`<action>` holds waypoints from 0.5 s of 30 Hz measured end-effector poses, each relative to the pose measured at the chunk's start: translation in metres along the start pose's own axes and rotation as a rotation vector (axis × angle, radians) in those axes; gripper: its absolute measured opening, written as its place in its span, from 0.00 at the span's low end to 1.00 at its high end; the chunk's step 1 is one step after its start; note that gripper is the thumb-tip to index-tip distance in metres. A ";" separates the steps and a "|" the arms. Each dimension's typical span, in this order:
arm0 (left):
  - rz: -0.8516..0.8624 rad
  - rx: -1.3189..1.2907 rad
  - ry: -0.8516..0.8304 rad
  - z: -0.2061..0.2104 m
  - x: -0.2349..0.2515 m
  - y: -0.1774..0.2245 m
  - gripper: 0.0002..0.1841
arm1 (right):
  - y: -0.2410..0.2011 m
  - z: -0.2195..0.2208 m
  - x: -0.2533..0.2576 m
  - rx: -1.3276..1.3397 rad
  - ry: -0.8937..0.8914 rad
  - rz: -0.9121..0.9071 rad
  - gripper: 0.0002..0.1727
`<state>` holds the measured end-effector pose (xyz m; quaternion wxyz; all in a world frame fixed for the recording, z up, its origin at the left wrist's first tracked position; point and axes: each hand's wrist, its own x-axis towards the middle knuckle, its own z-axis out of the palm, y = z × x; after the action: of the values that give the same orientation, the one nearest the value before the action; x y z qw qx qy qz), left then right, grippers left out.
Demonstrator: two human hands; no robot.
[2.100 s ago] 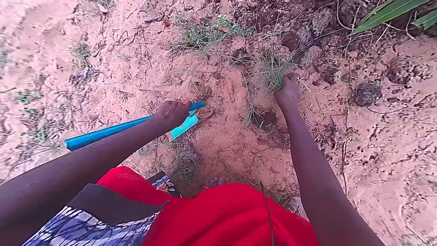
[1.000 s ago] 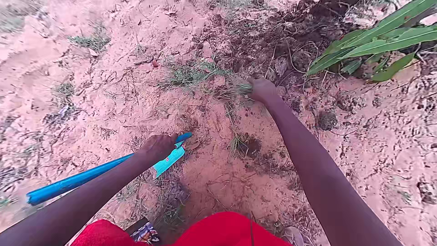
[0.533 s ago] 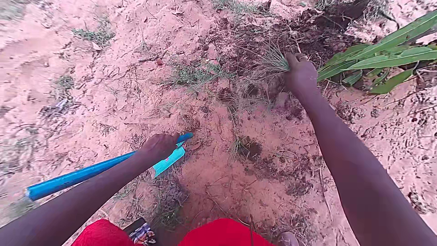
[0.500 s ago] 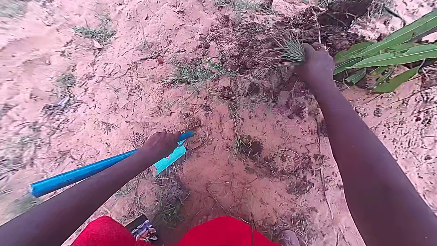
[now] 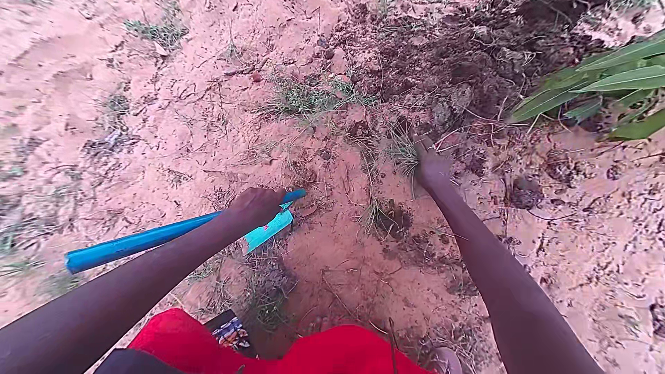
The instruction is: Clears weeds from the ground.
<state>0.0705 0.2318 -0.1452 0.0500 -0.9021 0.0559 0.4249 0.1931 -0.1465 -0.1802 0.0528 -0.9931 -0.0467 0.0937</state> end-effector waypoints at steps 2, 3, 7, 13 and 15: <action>0.001 0.007 0.000 -0.001 0.001 -0.001 0.21 | -0.019 0.003 0.008 -0.030 0.012 0.112 0.45; 0.002 0.009 0.000 0.000 0.002 -0.002 0.21 | -0.026 0.002 0.011 -0.046 0.000 0.147 0.45; -0.030 0.000 0.012 0.001 0.007 -0.008 0.20 | -0.025 0.005 0.016 -0.128 0.132 -0.033 0.25; 0.038 -0.098 0.026 -0.003 -0.012 -0.003 0.19 | -0.003 0.026 0.007 -0.153 0.259 -0.433 0.23; 0.067 -0.115 0.085 -0.002 -0.017 -0.006 0.16 | 0.020 0.047 0.029 -0.093 0.409 -0.624 0.23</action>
<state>0.0625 0.2387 -0.1304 -0.0184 -0.9184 0.0636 0.3901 0.2139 -0.1587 -0.2337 0.0421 -0.9306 -0.3398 -0.1293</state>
